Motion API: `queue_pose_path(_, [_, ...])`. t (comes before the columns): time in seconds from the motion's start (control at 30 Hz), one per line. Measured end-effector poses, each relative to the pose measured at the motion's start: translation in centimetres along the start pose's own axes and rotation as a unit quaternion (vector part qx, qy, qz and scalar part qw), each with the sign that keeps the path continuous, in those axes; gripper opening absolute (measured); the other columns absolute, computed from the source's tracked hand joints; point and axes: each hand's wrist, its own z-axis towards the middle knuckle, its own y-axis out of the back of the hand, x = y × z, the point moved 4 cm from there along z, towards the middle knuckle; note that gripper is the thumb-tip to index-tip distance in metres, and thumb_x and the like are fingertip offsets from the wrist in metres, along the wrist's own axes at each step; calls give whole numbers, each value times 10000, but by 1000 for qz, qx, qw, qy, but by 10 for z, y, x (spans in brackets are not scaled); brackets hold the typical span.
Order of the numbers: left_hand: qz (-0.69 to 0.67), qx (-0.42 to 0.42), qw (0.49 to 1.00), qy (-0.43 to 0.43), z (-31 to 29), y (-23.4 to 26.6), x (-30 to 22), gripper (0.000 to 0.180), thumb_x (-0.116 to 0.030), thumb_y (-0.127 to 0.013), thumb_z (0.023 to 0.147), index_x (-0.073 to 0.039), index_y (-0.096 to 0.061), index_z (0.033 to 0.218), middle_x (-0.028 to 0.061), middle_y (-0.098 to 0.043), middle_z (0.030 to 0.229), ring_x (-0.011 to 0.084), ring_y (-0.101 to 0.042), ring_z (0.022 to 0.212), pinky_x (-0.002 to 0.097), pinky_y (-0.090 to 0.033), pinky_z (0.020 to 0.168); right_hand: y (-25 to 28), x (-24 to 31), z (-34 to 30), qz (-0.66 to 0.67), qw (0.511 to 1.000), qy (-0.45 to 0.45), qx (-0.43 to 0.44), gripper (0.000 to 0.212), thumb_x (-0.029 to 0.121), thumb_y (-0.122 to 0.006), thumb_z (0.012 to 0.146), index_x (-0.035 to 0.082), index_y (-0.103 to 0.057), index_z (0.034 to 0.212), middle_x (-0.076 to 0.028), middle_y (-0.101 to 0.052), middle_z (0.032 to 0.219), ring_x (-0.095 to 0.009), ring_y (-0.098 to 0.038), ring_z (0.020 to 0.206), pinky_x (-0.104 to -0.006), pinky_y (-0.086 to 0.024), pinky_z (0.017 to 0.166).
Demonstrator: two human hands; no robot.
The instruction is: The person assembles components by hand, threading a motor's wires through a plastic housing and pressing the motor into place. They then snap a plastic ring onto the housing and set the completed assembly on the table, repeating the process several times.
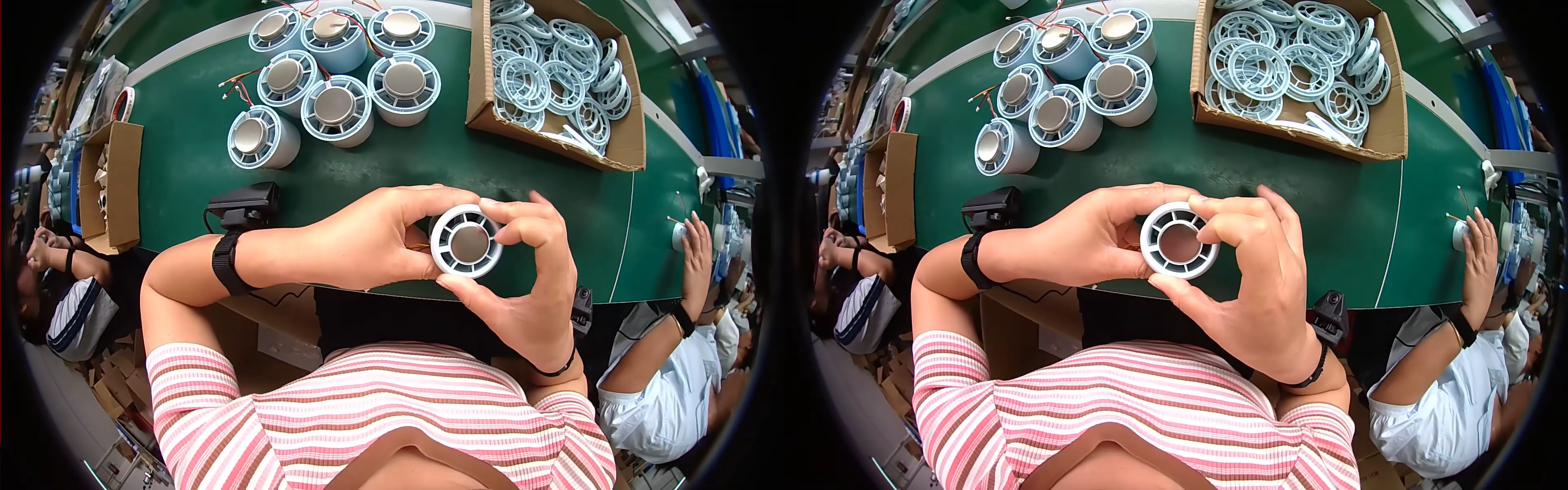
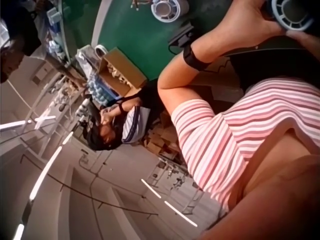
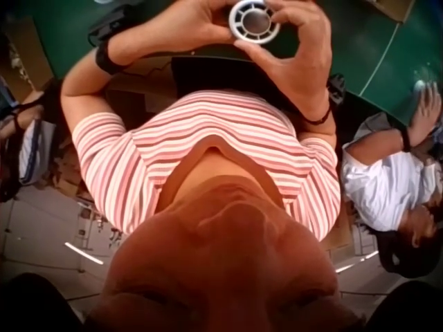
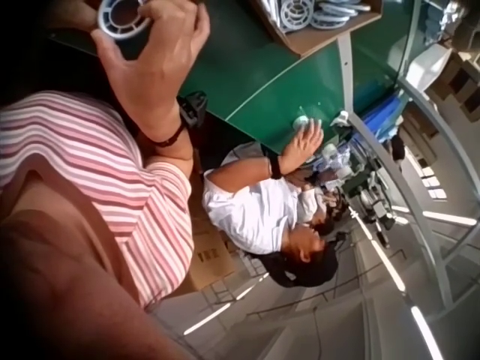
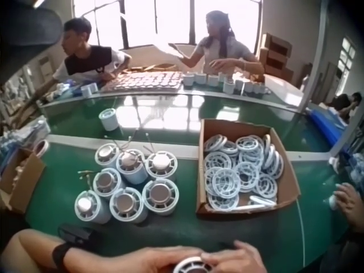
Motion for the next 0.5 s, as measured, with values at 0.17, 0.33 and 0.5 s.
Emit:
queue_pose_path(0.17, [11, 2, 1000, -1, 0, 0, -2, 631, 17, -747, 877, -17, -489, 1451, 96, -566, 1346, 189, -619, 1215, 334, -568, 1024, -1, 5, -5, -31, 999, -20, -6, 581, 166, -953, 652, 101, -530, 1046, -110, -695, 1173, -270, -678, 1040, -576, -411, 1056])
queue_pose_path(0.33, [5, 7, 1000, -1, 0, 0, -7, 618, 17, -733, 889, -16, -487, 1455, 94, -570, 1350, 184, -617, 1215, 340, -569, 1022, 0, 4, -4, -43, 998, -32, 11, 594, 155, -951, 662, 100, -490, 1032, -124, -693, 1186, -291, -668, 1145, -574, -400, 1099])
queue_pose_path(0.5, [-97, 72, 988, 96, -5, 4, -12, 600, -33, -735, 919, -18, -482, 1463, 83, -597, 1315, 163, -603, 1227, 341, -579, 1003, -1, 1, -4, -22, 999, -32, 11, 590, 159, -952, 663, 100, -491, 1027, -116, -692, 1187, -291, -664, 1151, -572, -402, 1097])
